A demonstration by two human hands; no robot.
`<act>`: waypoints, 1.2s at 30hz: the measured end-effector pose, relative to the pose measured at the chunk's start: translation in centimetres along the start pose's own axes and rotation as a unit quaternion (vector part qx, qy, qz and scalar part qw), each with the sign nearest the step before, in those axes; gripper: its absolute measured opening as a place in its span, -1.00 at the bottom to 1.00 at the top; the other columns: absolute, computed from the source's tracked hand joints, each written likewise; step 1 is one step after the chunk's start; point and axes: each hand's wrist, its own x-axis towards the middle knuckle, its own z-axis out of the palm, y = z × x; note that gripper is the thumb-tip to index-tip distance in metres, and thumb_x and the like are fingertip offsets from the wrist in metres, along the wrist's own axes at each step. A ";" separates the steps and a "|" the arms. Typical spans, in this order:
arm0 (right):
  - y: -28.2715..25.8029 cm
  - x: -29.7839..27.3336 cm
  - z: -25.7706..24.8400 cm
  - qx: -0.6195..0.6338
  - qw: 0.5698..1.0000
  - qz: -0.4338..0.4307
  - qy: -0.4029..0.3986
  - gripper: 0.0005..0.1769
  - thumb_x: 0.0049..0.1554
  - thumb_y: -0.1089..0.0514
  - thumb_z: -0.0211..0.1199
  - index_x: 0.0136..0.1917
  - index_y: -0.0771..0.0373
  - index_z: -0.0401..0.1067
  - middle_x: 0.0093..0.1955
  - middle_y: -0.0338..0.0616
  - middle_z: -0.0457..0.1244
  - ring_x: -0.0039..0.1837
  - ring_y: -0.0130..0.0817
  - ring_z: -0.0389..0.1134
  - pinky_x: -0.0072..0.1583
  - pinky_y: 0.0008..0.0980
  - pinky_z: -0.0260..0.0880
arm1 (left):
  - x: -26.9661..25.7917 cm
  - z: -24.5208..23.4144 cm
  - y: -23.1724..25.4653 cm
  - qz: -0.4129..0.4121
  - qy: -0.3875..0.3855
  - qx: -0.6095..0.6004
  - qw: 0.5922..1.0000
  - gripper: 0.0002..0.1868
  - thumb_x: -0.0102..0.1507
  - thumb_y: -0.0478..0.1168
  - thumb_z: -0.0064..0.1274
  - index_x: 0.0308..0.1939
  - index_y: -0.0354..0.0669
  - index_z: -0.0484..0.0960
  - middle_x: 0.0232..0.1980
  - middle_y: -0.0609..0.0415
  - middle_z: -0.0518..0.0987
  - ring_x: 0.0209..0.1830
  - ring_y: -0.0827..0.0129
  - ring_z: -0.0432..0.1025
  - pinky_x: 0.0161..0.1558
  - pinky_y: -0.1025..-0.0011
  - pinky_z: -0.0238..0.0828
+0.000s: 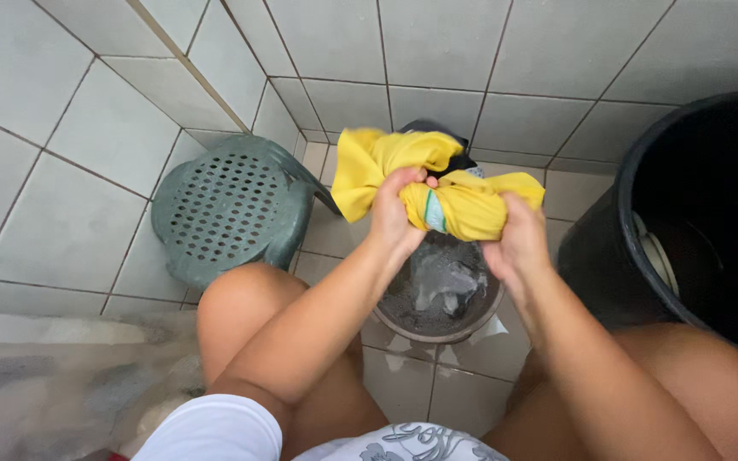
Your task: The person scrubs clothes in a basin using soap and rinses them by pouring water from a bucket using a dipper.
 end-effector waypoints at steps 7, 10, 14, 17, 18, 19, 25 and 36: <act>-3.0 -7.1 6.2 -0.479 0.753 -0.429 -0.138 -0.61 0.02 0.49 0.30 0.11 0.22 0.49 0.21 -0.10 0.37 0.31 -0.15 0.44 0.38 -0.18 0.43 | 1.0 0.4 0.0 -0.220 0.054 0.011 0.974 -0.85 0.27 -0.18 0.02 -0.29 -0.18 0.54 -0.38 0.07 0.55 -0.35 0.30 0.50 -0.15 0.29 0.54; -3.6 -9.2 8.2 -0.537 0.641 -0.468 -0.284 -0.57 -0.19 0.39 0.38 -0.02 0.10 0.58 0.13 -0.14 0.38 0.26 -0.13 0.40 0.36 -0.17 0.41 | 0.7 1.2 0.4 -0.355 0.029 0.092 0.930 -0.87 0.24 -0.19 0.08 -0.31 -0.16 0.53 -0.41 0.07 0.55 -0.41 0.35 0.49 -0.24 0.36 0.51; -2.6 -11.0 8.4 -0.583 0.520 -0.482 -0.398 -0.76 -0.21 0.20 0.37 -0.19 0.12 0.52 0.07 -0.12 0.40 0.18 -0.08 0.38 0.26 -0.10 0.38 | -0.1 1.5 -1.7 -0.446 -0.019 0.182 0.876 -0.85 0.19 -0.26 0.21 -0.37 -0.12 0.52 -0.50 0.13 0.49 -0.52 0.43 0.41 -0.32 0.34 0.51; -0.9 -11.7 7.2 -0.638 0.455 -0.415 -0.462 -0.89 -0.12 0.09 0.32 -0.30 0.13 0.48 -0.12 -0.14 0.33 0.02 -0.13 0.38 0.11 -0.14 0.43 | -1.1 0.8 -3.9 -0.463 -0.046 0.283 0.839 -0.83 0.14 -0.28 0.22 -0.44 -0.19 0.52 -0.54 0.11 0.48 -0.58 0.43 0.38 -0.43 0.38 0.42; -0.3 -11.7 6.8 -0.658 0.427 -0.390 -0.483 -0.88 -0.10 0.06 0.29 -0.34 0.13 0.47 -0.20 -0.14 0.30 -0.05 -0.14 0.37 0.06 -0.14 0.44 | -1.2 0.8 -4.3 -0.454 -0.055 0.331 0.825 -0.83 0.13 -0.29 0.23 -0.45 -0.21 0.53 -0.54 0.10 0.49 -0.59 0.43 0.37 -0.48 0.42 0.37; 0.2 -11.7 6.4 -0.660 0.408 -0.395 -0.492 -0.87 -0.11 0.06 0.28 -0.34 0.13 0.48 -0.23 -0.15 0.29 -0.08 -0.14 0.36 0.02 -0.15 0.43 | -1.3 0.8 -4.6 -0.430 -0.074 0.391 0.811 -0.84 0.10 -0.30 0.22 -0.48 -0.24 0.54 -0.56 0.09 0.50 -0.61 0.42 0.38 -0.49 0.42 0.37; 5.0 -11.3 3.3 -0.665 0.330 -0.406 -0.533 -0.84 -0.12 0.04 0.25 -0.41 0.13 0.52 -0.31 -0.16 0.30 -0.14 -0.16 0.37 -0.08 -0.19 0.41 | -2.7 1.3 -6.3 -0.323 -0.107 0.612 0.714 -0.85 -0.05 -0.36 0.20 -0.50 -0.29 0.52 -0.61 0.08 0.49 -0.72 0.39 0.35 -0.63 0.36 0.34; 12.7 -7.9 -1.2 -0.655 0.544 -0.181 -0.493 -0.68 -0.04 0.21 0.18 -0.01 0.31 0.55 0.03 0.17 0.38 0.16 0.09 0.38 0.28 0.00 0.30 | -2.4 -0.4 -8.4 -0.166 -0.081 0.823 0.537 -0.50 -0.07 -0.15 0.28 -0.05 -0.15 0.68 -0.04 -0.13 0.67 -0.01 0.04 0.56 -0.01 0.24 0.51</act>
